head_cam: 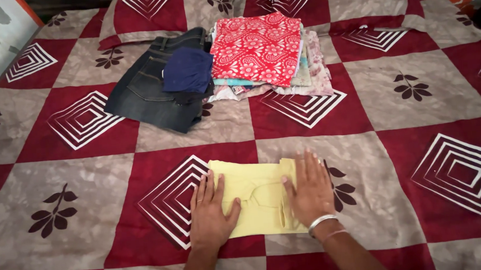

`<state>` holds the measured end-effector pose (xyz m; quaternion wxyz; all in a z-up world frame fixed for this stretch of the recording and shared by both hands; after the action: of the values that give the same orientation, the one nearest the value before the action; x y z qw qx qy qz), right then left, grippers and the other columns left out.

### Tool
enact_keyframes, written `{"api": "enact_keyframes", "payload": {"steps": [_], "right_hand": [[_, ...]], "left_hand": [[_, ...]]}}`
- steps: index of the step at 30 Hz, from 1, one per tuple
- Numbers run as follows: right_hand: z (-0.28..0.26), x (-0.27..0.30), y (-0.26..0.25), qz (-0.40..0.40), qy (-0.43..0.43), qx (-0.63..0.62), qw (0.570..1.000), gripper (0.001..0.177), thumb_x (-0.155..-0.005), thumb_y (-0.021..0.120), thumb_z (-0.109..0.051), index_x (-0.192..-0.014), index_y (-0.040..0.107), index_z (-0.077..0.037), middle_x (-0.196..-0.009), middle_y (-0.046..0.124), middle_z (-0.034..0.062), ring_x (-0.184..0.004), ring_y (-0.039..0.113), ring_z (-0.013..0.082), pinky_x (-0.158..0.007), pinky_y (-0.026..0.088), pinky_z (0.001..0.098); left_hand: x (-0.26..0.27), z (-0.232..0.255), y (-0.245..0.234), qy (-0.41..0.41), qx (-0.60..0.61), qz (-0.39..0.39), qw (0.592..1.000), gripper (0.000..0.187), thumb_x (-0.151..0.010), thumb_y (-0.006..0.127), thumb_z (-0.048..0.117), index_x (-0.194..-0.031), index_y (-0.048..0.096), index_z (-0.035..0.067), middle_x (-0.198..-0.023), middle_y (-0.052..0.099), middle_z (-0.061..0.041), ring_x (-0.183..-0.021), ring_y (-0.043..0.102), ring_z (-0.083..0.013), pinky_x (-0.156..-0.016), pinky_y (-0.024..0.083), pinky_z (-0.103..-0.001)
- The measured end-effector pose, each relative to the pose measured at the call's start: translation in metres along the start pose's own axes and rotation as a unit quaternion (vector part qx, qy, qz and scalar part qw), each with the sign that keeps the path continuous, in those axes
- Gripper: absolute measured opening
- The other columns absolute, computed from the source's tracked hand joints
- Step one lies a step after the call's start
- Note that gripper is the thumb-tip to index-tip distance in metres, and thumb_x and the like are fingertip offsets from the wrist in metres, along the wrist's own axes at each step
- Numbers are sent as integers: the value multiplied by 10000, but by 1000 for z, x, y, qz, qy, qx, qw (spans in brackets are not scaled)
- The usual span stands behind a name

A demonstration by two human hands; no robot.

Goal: Folding several items of clothing, including t-shirts, on a bed.

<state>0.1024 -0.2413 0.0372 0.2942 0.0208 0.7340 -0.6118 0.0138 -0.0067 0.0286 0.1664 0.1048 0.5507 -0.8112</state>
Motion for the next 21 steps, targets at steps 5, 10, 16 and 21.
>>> {"api": "enact_keyframes", "payload": {"steps": [5, 10, 16, 21], "right_hand": [[-11, 24, 15, -117, 5, 3, 993, 784, -1028, 298, -552, -1577, 185, -4, -1640, 187, 229, -1528, 156, 331, -1229, 120, 458], [-17, 39, -1, -125, -8, -10, 992, 771, -1020, 313, -537, -1580, 201, -19, -1635, 198, 211, -1532, 161, 332, -1237, 101, 460], [-26, 83, -37, -112, -50, -70, 990, 797, -1005, 405, -531, -1546, 234, 28, -1620, 241, 232, -1521, 186, 342, -1223, 129, 480], [-25, 97, -49, -22, -53, -201, 978, 604, -823, 712, -335, -1317, 541, -33, -1442, 495, 183, -1362, 443, 329, -1158, 265, 521]], "left_hand": [[-1, 0, 2, 10, -9, 8, 1000, 734, -882, 643, 443, -1487, 481, 59, -1596, 368, -193, -1491, 317, -346, -1189, 245, -493], [1, -1, 2, -2, -8, -10, 1000, 728, -876, 659, 436, -1472, 487, 56, -1596, 369, -198, -1478, 325, -352, -1178, 256, -499], [-4, 5, 2, 38, 3, 50, 998, 702, -894, 664, 453, -1448, 534, 41, -1559, 417, -223, -1450, 377, -388, -1160, 278, -526], [-40, 54, 3, 14, 12, 19, 1000, 428, -954, 634, 325, -1249, 681, 18, -1182, 658, -211, -1129, 607, -365, -997, 440, -538]]}}
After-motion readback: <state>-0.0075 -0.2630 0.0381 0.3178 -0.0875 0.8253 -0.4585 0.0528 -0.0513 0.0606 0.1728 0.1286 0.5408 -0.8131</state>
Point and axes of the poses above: each hand's wrist, its own x-axis away from the middle knuckle, its own y-axis out of the palm, z = x × y, the point moved 2 cm from there along -x, towards the middle knuckle
